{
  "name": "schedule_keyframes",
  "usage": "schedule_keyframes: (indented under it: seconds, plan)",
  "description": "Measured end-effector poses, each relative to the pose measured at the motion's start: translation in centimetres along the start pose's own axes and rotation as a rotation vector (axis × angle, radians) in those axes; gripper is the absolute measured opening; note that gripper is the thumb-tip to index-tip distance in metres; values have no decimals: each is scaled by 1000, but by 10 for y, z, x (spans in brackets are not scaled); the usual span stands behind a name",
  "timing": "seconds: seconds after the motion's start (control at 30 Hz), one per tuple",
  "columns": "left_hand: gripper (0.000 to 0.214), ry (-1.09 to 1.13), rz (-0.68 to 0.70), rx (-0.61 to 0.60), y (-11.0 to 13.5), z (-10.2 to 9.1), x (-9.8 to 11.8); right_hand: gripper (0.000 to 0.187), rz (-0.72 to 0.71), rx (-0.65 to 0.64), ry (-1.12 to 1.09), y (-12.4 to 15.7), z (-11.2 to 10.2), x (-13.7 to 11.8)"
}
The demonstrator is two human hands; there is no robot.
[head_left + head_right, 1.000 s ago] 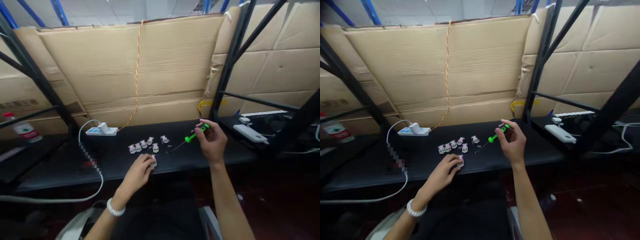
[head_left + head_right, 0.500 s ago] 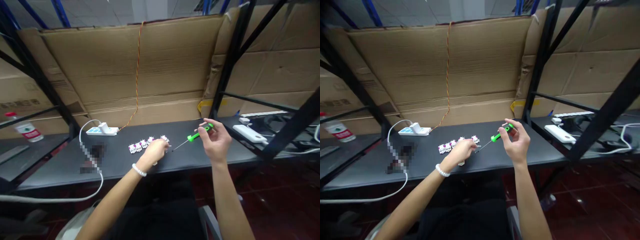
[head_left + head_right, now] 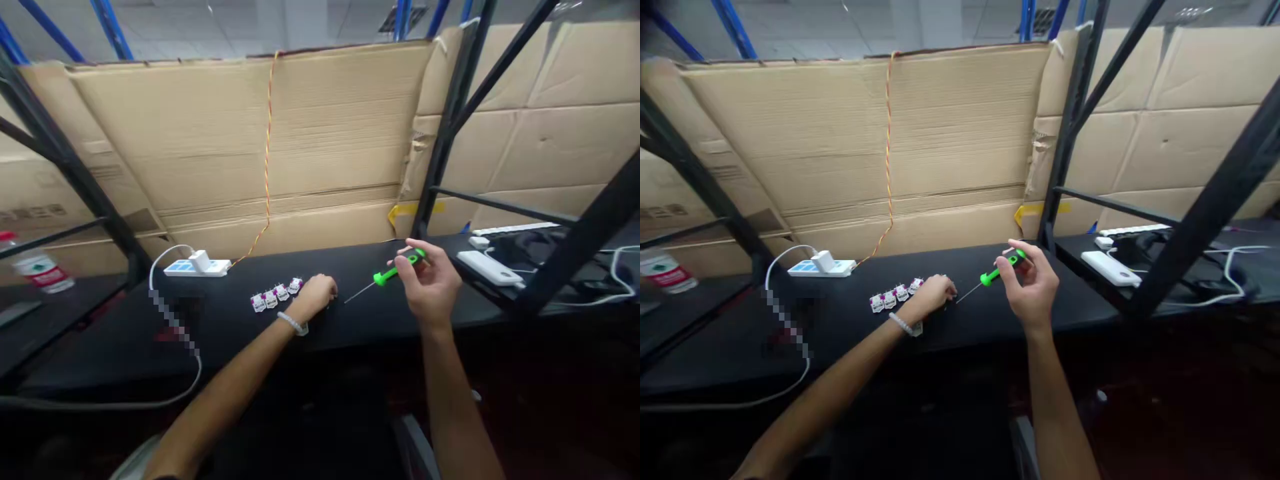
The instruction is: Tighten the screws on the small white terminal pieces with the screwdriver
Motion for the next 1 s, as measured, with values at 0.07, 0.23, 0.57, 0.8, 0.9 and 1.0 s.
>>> schedule_keyframes:
  seconds: [0.07,0.23,0.57,0.8,0.9,1.0]
  plan:
    - [30,2,15,-4,-1,1,1,33,-6,2,8,0,0,0]
    - [32,-20,41,4,-1,2,2,32,-12,3,-3,-1,-3,0]
    - [34,-31,36,22,5,0,2,33,4,-3,4,-2,-4,3]
    - [33,-31,39,20,4,1,2,33,-5,-4,-5,-2,-5,5]
    - [34,-50,43,23,4,2,1,33,-1,-7,-11,-2,-4,4]
    - [33,-73,55,13,4,2,1,32,4,-7,-13,-1,-3,3]
Point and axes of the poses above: each hand's wrist, its own y-axis away from the middle knuckle, its own z-axis out of the palm, x = y × z, the point moved 2 cm from there along -y, towards the middle knuckle, and after that the axes turned 9 degrees about -y, right-handed, at the moved point
